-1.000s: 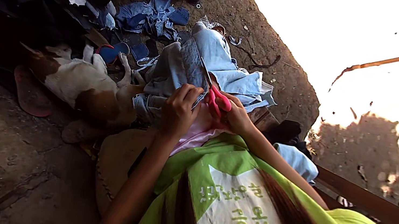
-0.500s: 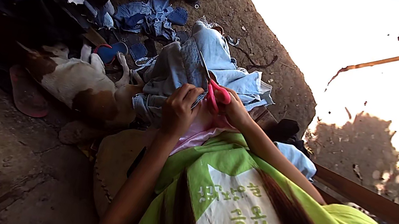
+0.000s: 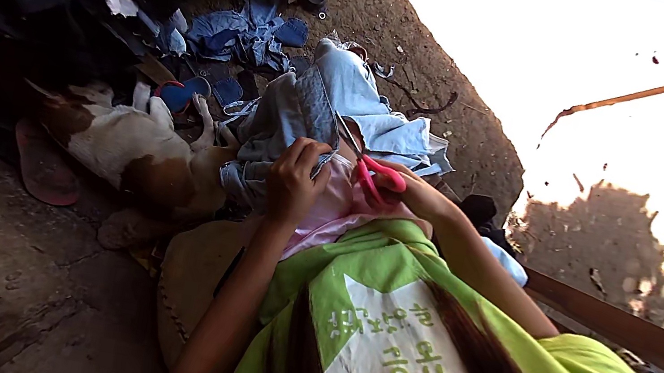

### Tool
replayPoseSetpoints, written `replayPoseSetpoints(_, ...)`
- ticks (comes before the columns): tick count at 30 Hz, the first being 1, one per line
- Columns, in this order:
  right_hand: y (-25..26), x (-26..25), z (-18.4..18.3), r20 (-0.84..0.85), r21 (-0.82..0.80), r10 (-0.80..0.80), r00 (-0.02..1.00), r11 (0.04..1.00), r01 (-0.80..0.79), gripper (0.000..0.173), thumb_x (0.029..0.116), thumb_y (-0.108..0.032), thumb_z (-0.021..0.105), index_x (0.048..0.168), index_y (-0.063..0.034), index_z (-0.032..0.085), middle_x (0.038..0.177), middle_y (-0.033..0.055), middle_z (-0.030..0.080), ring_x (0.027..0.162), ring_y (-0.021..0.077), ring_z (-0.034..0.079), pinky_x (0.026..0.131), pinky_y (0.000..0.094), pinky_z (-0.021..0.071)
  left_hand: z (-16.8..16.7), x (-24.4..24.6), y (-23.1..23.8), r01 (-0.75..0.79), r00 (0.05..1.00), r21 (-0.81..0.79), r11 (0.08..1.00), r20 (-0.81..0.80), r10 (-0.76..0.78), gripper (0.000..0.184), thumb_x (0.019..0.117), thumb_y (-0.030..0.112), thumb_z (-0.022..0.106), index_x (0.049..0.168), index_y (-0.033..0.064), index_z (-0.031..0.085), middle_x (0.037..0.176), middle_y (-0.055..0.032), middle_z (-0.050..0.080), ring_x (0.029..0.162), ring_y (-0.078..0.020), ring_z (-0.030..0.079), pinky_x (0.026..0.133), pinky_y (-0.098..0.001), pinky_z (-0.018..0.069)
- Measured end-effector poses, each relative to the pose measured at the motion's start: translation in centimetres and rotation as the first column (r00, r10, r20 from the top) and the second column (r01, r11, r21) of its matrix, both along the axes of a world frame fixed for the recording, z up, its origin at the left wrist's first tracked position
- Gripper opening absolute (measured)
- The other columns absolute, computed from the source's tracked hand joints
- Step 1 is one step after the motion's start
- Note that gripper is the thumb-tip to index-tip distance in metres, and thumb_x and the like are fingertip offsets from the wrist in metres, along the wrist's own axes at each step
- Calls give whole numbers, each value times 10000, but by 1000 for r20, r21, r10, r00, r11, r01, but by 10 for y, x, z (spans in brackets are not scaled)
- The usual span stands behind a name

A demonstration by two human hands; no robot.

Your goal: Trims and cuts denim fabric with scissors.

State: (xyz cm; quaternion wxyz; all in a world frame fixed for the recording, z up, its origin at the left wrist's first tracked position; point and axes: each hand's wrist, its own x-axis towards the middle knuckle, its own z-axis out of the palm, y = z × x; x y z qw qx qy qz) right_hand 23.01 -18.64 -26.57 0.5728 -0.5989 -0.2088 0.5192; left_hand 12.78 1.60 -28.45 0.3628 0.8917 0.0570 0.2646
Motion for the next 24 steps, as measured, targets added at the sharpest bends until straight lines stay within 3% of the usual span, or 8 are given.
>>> replayPoseSetpoints(3,-25,16,16,58,-51,123,991,991,-120,363,964,-433,560,1124,-119,647,693,-115,597,592,-34,553,576,154,485,0,0,0,-46,999,-35,998,-20,45,190,882,58,673,1053,-10,719,983,-158,690,840,-249,689,697,-365,561)
replayPoseSetpoints(6,-26,25,30,324,-74,-43,945,995,71,365,928,-287,577,1214,-65,621,812,-44,661,672,-4,600,650,197,534,2,1,2,-122,988,-152,981,-109,106,319,939,116,665,1239,10,689,1058,-177,667,880,-258,665,744,-397,553)
replayPoseSetpoints(9,3,41,18,679,-61,-192,708,947,314,556,872,-225,683,1344,28,535,1042,130,683,879,179,636,749,388,529,4,7,9,-156,980,-236,959,-158,121,242,1004,133,622,1177,-11,708,1143,-201,663,980,-281,668,847,-440,546)
replayPoseSetpoints(11,25,50,2,788,-41,-208,579,921,387,686,781,-239,813,1356,14,538,1149,187,680,1035,326,640,842,523,525,9,16,16,-183,975,-255,950,-169,143,233,1029,125,584,1150,-38,698,1121,-217,686,992,-293,680,879,-455,537)
replayPoseSetpoints(13,44,53,-12,816,-21,-215,536,916,400,623,749,-139,837,1303,7,592,1144,212,672,1053,391,627,883,589,504,17,26,24,-200,970,-247,948,-185,156,250,1045,139,558,1172,-44,672,1065,-220,701,953,-290,688,860,-459,532)
replayPoseSetpoints(17,44,62,-16,816,-4,-238,527,909,417,436,858,-23,703,1281,35,617,979,198,721,835,332,703,763,553,560,57,30,26,-44,974,-102,994,-224,20,226,1029,144,587,1155,-22,674,1031,-199,702,887,-318,696,778,-519,552)
replayPoseSetpoints(22,-30,53,8,774,74,-248,583,949,305,446,838,-116,690,1258,2,596,925,101,699,715,112,644,650,308,569,105,0,-27,300,868,88,950,-439,-234,214,925,130,715,1097,3,731,978,-178,696,683,-302,698,584,-450,585)
replayPoseSetpoints(24,-55,40,2,741,20,-223,633,950,311,434,812,-136,691,1211,22,624,882,85,691,687,97,630,624,307,559,100,-16,-54,459,768,52,887,-526,-367,277,946,206,690,1118,-9,719,1002,-191,691,694,-306,711,589,-421,596)
